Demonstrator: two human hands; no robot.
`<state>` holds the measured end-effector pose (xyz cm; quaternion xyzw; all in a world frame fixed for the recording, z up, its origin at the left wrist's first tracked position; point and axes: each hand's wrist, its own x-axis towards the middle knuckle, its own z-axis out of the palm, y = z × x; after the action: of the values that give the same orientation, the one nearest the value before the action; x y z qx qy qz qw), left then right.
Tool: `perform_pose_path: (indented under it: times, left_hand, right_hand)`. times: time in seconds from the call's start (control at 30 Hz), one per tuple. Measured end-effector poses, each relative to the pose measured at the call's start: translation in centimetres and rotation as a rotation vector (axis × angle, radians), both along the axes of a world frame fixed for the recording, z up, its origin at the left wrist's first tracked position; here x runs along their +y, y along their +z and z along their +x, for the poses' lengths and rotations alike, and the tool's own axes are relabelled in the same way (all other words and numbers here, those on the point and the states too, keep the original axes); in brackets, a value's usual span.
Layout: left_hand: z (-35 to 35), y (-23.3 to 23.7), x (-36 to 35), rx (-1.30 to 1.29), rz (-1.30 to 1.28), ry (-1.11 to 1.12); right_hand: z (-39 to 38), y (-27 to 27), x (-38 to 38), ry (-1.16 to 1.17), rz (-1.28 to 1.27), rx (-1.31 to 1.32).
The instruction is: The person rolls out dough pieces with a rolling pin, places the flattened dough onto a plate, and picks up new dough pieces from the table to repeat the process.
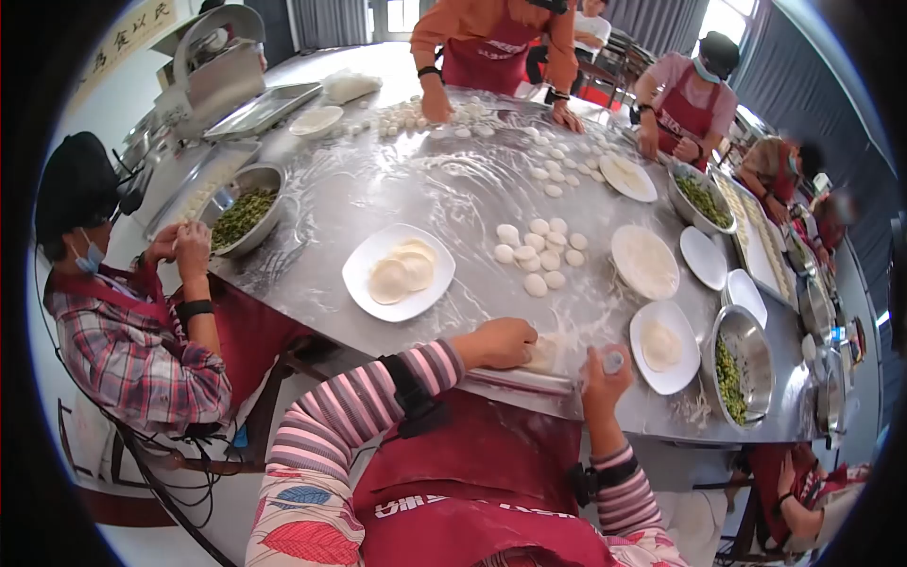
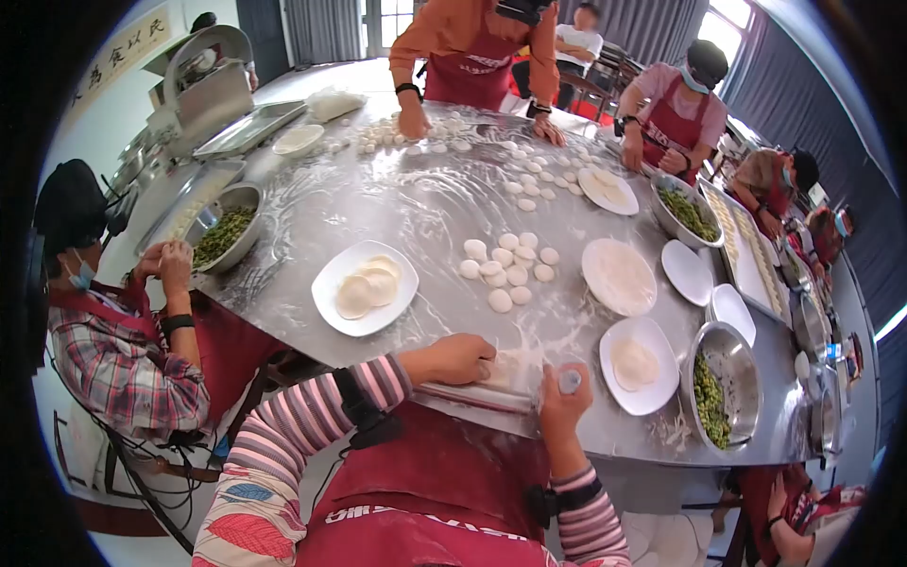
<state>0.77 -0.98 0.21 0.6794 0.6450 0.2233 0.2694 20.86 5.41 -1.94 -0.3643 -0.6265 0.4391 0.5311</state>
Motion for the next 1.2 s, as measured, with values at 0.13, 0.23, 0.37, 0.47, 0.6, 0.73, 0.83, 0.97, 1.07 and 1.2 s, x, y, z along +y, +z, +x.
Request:
perform_pose_path:
  times: [0.13, 0.23, 0.37, 0.47, 0.6, 0.73, 0.83, 0.97, 1.07, 1.2]
  left_hand:
    - [-5.3, 1.2, -1.9, -0.095, 0.068, 0.121]
    - [-13.8, 3.9, -3.1, -0.103, 0.076, 0.283]
    - [-15.8, 4.8, -1.3, 0.118, 0.184, 0.537]
    - [-11.0, 2.2, 4.0, 0.007, 0.235, 0.296]
    - [-3.9, 0.1, 8.6, 0.174, 0.297, 0.145]
    - [-1.5, -1.1, 9.5, 0.422, 0.247, 0.275]
    - [-1.4, -1.5, 7.9, 0.452, 0.301, 0.305]
    - [-0.8, -0.1, 4.4, -0.171, -0.104, 0.131]
    - [0.2, -0.6, 3.5, -0.290, -0.091, 0.106]
    - [0.5, -1.0, 4.3, -0.220, -0.059, 0.133]
  right_hand:
    - [0.1, 0.1, -0.1, -0.006, 0.057, -0.018]
    - [0.0, 0.0, 0.3, -0.002, 0.083, -0.034]
    - [-0.2, -0.1, 0.4, 0.034, 0.059, -0.002]
    - [0.2, -0.6, 0.7, -0.011, 0.104, -0.046]
    - [0.2, -0.4, 0.8, 0.000, 0.116, -0.066]
    - [0.3, 0.2, 0.4, 0.011, 0.068, -0.039]
    - [0.5, 0.0, 0.3, 0.012, 0.043, -0.034]
    - [0.3, 1.5, 0.4, 0.054, 0.081, -0.070]
    - [-1.5, 3.8, 1.4, 0.028, 0.210, -0.112]
    - [-3.8, 2.3, 3.9, -0.029, 0.198, -0.170]
